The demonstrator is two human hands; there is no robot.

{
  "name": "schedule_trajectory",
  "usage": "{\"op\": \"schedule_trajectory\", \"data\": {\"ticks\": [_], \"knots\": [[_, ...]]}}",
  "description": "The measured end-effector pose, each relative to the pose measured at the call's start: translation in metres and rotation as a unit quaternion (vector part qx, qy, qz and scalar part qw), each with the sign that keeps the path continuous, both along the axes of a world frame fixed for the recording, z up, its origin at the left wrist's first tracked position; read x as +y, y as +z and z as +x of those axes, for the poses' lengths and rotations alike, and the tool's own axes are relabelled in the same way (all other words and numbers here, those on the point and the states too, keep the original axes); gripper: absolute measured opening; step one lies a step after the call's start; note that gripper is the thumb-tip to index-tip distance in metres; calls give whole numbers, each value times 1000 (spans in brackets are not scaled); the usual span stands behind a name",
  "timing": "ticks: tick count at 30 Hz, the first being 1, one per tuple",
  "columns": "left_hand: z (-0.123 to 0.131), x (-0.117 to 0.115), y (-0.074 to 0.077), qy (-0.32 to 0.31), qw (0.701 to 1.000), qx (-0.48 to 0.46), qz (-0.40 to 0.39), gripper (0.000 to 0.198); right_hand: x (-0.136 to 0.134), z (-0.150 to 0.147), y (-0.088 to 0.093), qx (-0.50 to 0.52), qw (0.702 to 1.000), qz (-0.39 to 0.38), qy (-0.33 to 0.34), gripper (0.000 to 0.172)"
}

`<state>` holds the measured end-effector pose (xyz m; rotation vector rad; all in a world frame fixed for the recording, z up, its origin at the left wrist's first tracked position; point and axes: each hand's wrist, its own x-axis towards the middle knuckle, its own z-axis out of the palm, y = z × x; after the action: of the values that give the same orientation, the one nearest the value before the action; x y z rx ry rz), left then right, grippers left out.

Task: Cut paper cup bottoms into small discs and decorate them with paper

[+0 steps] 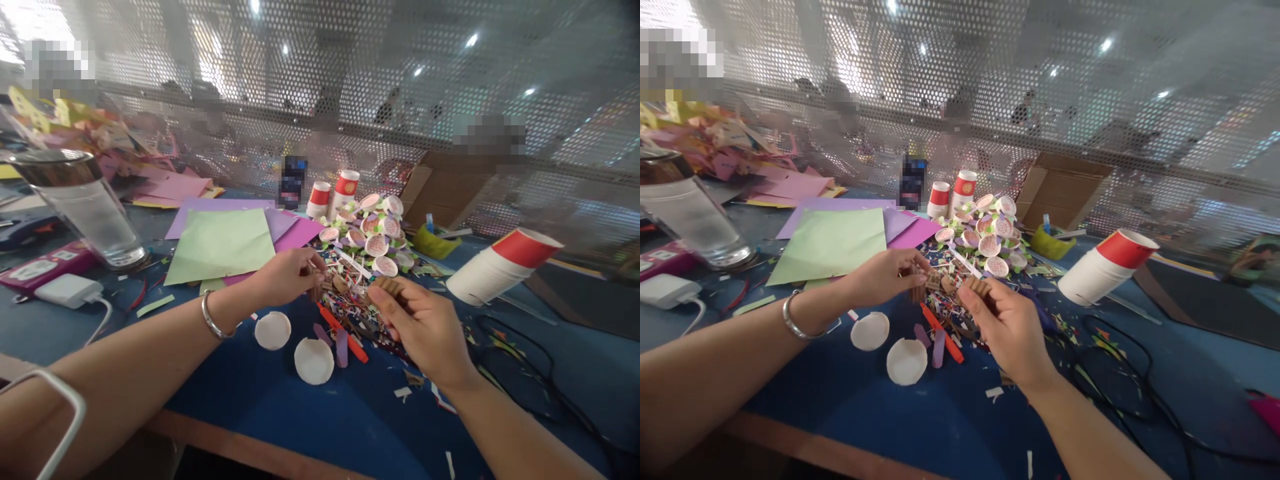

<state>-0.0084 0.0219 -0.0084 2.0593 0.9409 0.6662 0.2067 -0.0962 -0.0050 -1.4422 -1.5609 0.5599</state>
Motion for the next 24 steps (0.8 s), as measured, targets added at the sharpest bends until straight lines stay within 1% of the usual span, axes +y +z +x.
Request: {"op": "schedule_trajectory", "data": {"ticks": [2,3,5,6,7,9,10,12,15,18,20,22,24], "knots": [[0,-3,3,3,999,14,36,16,3,1,-1,-4,999,-34,15,40],[1,-7,6,7,998,16,59,18,5,0,-1,-1,999,-45,19,41],[4,-19,13,16,991,20,131,23,5,-2,-1,14,997,-68,28,44],[6,-26,16,1,988,16,152,26,5,-3,0,23,996,-78,34,46],[8,-33,19,-30,988,7,149,26,5,-5,1,30,995,-86,44,47],[13,-45,20,-94,988,-12,123,27,3,-8,2,36,993,-92,70,48],[15,-50,19,-103,988,-23,109,22,2,-9,2,33,992,-91,83,48],[19,-55,16,-84,992,-73,62,10,0,-9,3,21,991,-88,100,48],[20,-56,13,-53,987,-152,11,2,-1,-6,6,-16,992,-80,101,46],[16,-51,15,-1,981,-192,-22,13,2,5,11,-108,987,-81,83,41],[13,-46,18,12,971,-223,-79,16,5,14,13,-187,972,-117,84,36],[11,-41,20,13,961,-246,-126,12,7,22,13,-267,947,-152,93,32],[10,-38,21,21,957,-253,-140,9,7,27,11,-330,923,-166,104,24]]}}
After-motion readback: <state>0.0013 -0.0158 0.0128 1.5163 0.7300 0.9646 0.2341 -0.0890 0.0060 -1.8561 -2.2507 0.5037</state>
